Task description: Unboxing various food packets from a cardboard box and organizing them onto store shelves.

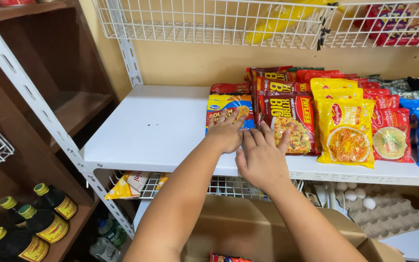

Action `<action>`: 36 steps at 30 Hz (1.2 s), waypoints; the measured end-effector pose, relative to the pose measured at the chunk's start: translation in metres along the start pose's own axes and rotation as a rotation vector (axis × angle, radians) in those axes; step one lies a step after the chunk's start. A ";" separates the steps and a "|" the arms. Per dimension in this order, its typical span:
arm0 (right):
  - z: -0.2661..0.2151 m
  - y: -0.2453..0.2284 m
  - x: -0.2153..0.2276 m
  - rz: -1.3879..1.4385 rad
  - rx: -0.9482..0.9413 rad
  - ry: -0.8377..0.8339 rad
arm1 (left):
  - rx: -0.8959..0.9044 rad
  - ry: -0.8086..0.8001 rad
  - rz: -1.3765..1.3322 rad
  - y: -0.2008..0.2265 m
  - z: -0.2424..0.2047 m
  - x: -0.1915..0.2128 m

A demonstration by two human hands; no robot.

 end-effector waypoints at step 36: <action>-0.134 0.002 0.062 0.592 0.213 -0.280 | -0.286 -0.261 -0.290 0.099 -0.225 -0.048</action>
Point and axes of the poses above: each hand's wrist, its own z-axis towards the middle knuckle, its own x-axis out of the back of the hand, y = z × x, the point moved 7 cm from there along z, towards the middle knuckle, and after that the axes turned 6 degrees about z, right-handed, at the moved point
